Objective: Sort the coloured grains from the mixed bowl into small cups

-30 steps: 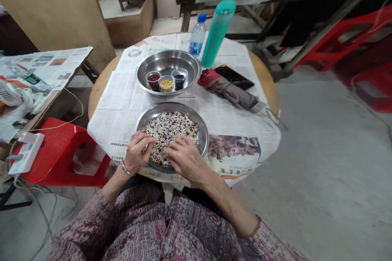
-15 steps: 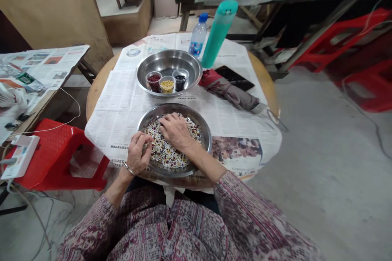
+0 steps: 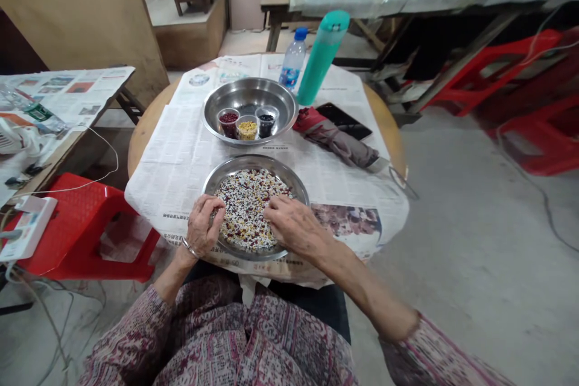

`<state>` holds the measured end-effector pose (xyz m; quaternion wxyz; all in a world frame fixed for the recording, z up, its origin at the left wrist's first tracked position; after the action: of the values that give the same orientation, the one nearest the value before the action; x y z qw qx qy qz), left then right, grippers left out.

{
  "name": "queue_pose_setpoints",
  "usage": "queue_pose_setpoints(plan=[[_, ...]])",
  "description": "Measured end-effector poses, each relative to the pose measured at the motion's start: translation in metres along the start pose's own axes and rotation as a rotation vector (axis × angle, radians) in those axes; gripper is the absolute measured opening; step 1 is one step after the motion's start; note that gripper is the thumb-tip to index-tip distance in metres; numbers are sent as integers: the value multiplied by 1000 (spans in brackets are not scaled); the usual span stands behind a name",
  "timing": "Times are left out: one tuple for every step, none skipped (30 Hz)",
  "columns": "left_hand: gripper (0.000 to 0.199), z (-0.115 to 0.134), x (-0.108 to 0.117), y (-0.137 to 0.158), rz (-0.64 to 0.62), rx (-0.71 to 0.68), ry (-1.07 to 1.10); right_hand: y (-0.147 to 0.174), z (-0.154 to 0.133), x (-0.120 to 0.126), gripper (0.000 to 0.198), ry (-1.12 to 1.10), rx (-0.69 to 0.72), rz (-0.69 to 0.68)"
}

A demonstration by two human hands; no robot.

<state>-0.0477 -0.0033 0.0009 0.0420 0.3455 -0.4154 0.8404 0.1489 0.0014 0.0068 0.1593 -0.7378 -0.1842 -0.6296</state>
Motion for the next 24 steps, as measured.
queue_pose_setpoints(plan=[[11, 0, 0, 0, -4, -2, -8, 5, 2, 0, 9, 8, -17, -29], [12, 1, -1, 0, -18, -8, -19, 8, 2, -1, 8, 17, -34, -58], [13, 1, -1, 0, -40, -18, -33, 9, 2, -3, 7, 23, -51, -81], [14, 1, -3, -1, -62, -31, -44, 8, 1, -5, 6, 25, -73, -95], [16, 1, -4, -1, -81, -45, -51, 5, 1, -7, 8, 22, -102, -99], [18, 1, -4, 0, -93, -56, -55, 0, 1, -9, 11, 14, -145, -89], [20, 1, -5, 0, -96, -65, -56, -7, 2, -10, 15, -1, -197, -68], [21, 1, -5, 0, -94, -67, -57, -15, 4, -10, 19, -19, -252, -38], [22, 0, -5, 0, -92, -64, -59, -23, 5, -11, 22, -38, -306, -2], [23, 0, -5, 0, -92, -61, -62, -31, 6, -10, 25, -55, -359, 38], [23, -1, -5, 0, -94, -58, -65, -38, 6, -10, 27, -72, -401, 77], [22, -1, -5, 0, -97, -56, -67, -44, 3, -9, 30, -89, -420, 110], [22, -1, -5, 0, -98, -55, -67, -49, -2, -8, 32, -107, -409, 133], [22, -1, -5, 0, -98, -54, -66, -53, -9, -9, 34, -126, -369, 144], [22, -1, -5, 0, -95, -53, -63, -55, -17, -9, 34, -144, -305, 145], [22, -1, -5, 0, -91, -54, -62, -56, -26, -11, 31, -162, -227, 133], [21, -1, -5, 0, -89, -56, -60, -55, -34, -13, 27, -179, -149, 110], [21, -1, -5, 0, -85, -59, -58, -52, -40, -17, 20, -191, -88, 79], [21, -1, -5, 0, -82, -64, -56, -49, -42, -20, 14, -196, -46, 43], [21, 0, -4, 0, -77, -67, -54, -46, -40, -24, 13, -192, -27, 13], [21, 0, -4, 0, -73, -68, -52, -42, -34, -27, 17, -180, -28, -6], [22, 0, -4, 0, -70, -67, -49, -39, -25, -28, 20, -163, -46, -12], [22, -1, -4, 0, -68, -64, -47, -37, -15, -28, 22, -146, -77, 0], [22, -1, -4, 0, -67, -60, -46, -36, -3, -27, 24, -135, -114, 28]])
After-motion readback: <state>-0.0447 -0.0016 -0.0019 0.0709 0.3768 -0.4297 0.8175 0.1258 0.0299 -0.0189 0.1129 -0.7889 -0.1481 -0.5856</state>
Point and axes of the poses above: each hand's wrist, its own y-axis away from the middle knuckle, its own x-axis out of the back of the hand, z = x × y, the point moved 5 cm from there along -y, towards the middle knuckle, and after that the axes turned 12 degrees about -x, right-handed, at the moved point
